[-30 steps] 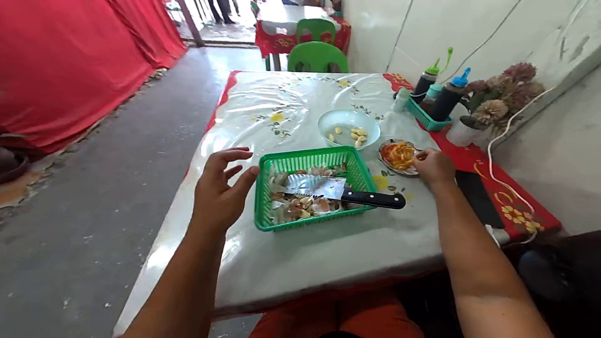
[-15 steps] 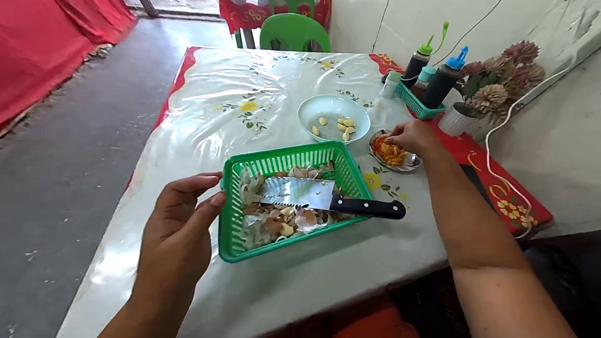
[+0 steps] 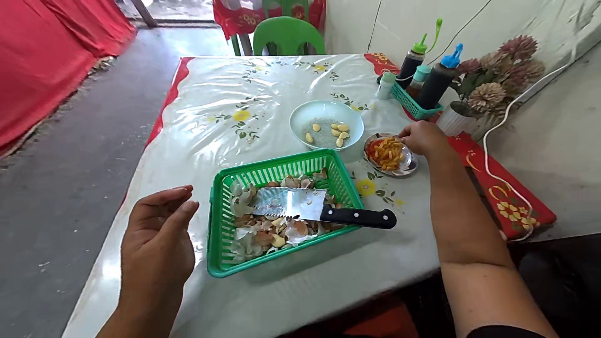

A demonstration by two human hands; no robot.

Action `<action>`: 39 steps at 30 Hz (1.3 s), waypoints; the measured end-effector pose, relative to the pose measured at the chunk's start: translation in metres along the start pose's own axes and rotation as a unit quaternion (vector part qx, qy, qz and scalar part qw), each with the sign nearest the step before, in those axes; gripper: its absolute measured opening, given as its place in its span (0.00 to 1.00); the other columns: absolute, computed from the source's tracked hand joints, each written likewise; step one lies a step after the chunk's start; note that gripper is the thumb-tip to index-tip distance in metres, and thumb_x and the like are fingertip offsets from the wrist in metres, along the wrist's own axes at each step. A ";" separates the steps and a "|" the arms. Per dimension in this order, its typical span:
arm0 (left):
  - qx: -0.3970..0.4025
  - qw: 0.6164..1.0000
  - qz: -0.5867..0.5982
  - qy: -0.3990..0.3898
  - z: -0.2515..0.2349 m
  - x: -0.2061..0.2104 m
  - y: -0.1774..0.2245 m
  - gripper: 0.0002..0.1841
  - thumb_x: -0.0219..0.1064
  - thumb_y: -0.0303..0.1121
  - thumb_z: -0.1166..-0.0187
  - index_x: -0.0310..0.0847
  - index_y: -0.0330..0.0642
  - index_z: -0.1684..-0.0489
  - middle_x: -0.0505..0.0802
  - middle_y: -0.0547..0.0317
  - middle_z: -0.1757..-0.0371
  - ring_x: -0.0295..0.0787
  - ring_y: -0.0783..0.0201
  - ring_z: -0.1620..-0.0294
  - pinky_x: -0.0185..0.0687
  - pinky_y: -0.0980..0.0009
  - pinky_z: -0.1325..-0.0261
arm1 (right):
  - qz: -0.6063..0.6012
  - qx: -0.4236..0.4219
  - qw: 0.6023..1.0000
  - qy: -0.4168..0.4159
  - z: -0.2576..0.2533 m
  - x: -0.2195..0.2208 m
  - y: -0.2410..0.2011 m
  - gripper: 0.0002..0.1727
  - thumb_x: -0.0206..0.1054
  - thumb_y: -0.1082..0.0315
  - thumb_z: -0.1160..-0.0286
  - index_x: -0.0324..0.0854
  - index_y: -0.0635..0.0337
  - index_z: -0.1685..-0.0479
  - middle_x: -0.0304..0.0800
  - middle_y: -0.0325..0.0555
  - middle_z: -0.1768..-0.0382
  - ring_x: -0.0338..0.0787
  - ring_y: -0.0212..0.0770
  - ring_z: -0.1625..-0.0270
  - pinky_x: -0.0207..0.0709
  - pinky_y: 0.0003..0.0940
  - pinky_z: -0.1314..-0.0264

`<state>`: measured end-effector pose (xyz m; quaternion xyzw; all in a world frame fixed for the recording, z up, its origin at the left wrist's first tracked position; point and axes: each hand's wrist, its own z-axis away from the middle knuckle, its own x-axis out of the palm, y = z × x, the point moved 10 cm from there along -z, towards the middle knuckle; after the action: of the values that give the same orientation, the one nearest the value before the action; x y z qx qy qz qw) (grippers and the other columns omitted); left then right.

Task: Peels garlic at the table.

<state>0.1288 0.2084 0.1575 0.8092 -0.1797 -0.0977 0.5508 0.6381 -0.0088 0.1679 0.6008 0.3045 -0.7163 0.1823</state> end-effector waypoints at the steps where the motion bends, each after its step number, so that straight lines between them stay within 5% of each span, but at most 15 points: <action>1: 0.002 1.000 -0.012 0.004 0.000 0.000 -0.001 0.11 0.62 0.30 0.20 0.77 0.54 0.43 0.89 0.73 0.40 0.85 0.72 0.38 0.82 0.68 0.32 | 0.003 0.007 1.000 0.005 0.001 0.003 0.005 0.15 0.65 0.68 0.18 0.89 0.58 0.39 0.89 0.65 0.40 0.84 0.69 0.32 0.71 0.75 0.33; 6: 0.016 0.998 -0.060 0.011 -0.002 0.000 0.001 0.12 0.62 0.31 0.19 0.76 0.52 0.41 0.87 0.72 0.39 0.84 0.73 0.38 0.82 0.69 0.32 | 0.013 -0.076 0.997 0.014 -0.007 0.028 0.015 0.30 0.63 0.74 0.22 0.76 0.48 0.18 0.77 0.69 0.27 0.74 0.71 0.23 0.67 0.70 0.24; 8: 0.013 0.997 -0.072 0.012 -0.005 -0.002 -0.003 0.12 0.62 0.32 0.20 0.76 0.50 0.41 0.87 0.70 0.39 0.84 0.73 0.38 0.81 0.69 0.32 | 0.010 -0.087 0.996 0.009 -0.013 0.031 0.018 0.25 0.65 0.72 0.22 0.83 0.45 0.25 0.78 0.69 0.30 0.74 0.71 0.25 0.68 0.68 0.26; 11: 0.009 0.997 -0.071 0.009 -0.009 -0.004 -0.009 0.13 0.62 0.32 0.20 0.75 0.47 0.40 0.87 0.69 0.41 0.84 0.73 0.40 0.82 0.71 0.34 | -0.017 -0.103 0.995 0.006 -0.014 0.023 0.022 0.16 0.67 0.73 0.23 0.90 0.56 0.39 0.83 0.68 0.37 0.79 0.68 0.29 0.69 0.68 0.27; 16: 0.006 0.997 -0.080 -0.009 -0.009 -0.003 -0.013 0.13 0.62 0.32 0.20 0.76 0.46 0.40 0.87 0.68 0.40 0.85 0.72 0.39 0.82 0.70 0.33 | -0.038 -0.107 0.993 -0.023 -0.008 0.026 0.029 0.19 0.66 0.74 0.21 0.85 0.61 0.32 0.85 0.65 0.36 0.84 0.63 0.32 0.73 0.64 0.28; 22: -0.001 0.997 -0.072 -0.012 -0.007 -0.001 -0.014 0.12 0.63 0.33 0.21 0.76 0.51 0.41 0.88 0.72 0.42 0.85 0.73 0.40 0.83 0.70 0.34 | -0.041 -0.103 0.994 0.011 -0.016 0.032 0.025 0.18 0.66 0.57 0.15 0.91 0.60 0.41 0.87 0.65 0.40 0.81 0.67 0.30 0.68 0.69 0.26; 29: -0.004 0.997 -0.077 -0.012 -0.006 0.001 -0.013 0.12 0.63 0.32 0.20 0.77 0.53 0.42 0.87 0.73 0.42 0.85 0.74 0.41 0.83 0.71 0.35 | -0.034 -0.078 0.995 -0.043 0.005 0.021 0.034 0.14 0.67 0.73 0.20 0.88 0.62 0.39 0.89 0.62 0.40 0.86 0.63 0.34 0.72 0.67 0.29; 33: -0.014 0.997 -0.079 -0.010 -0.005 0.004 -0.012 0.11 0.62 0.31 0.20 0.75 0.52 0.42 0.87 0.72 0.41 0.85 0.74 0.40 0.82 0.71 0.34 | -0.017 -0.095 0.994 -0.050 0.001 0.027 0.034 0.14 0.80 0.68 0.31 0.92 0.61 0.48 0.88 0.64 0.49 0.84 0.64 0.39 0.72 0.68 0.33; 36: -0.012 0.997 -0.071 -0.012 -0.004 0.004 -0.012 0.11 0.62 0.30 0.19 0.76 0.52 0.43 0.88 0.72 0.42 0.86 0.74 0.41 0.83 0.71 0.34 | -0.006 -0.103 0.994 -0.040 -0.001 0.024 0.042 0.09 0.80 0.66 0.31 0.93 0.61 0.58 0.90 0.64 0.52 0.86 0.65 0.40 0.73 0.71 0.35; 39: -0.005 0.997 -0.071 -0.021 -0.001 0.007 -0.009 0.11 0.63 0.32 0.19 0.77 0.55 0.42 0.87 0.73 0.40 0.85 0.73 0.39 0.82 0.69 0.31 | -0.019 -0.072 0.997 -0.038 0.014 0.005 0.047 0.08 0.77 0.65 0.26 0.94 0.60 0.56 0.91 0.62 0.51 0.87 0.64 0.42 0.72 0.72 0.36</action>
<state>0.1369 0.2100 0.1502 0.8151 -0.1323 -0.1543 0.5425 0.6560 -0.0527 0.1541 0.5527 0.3596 -0.7181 0.2225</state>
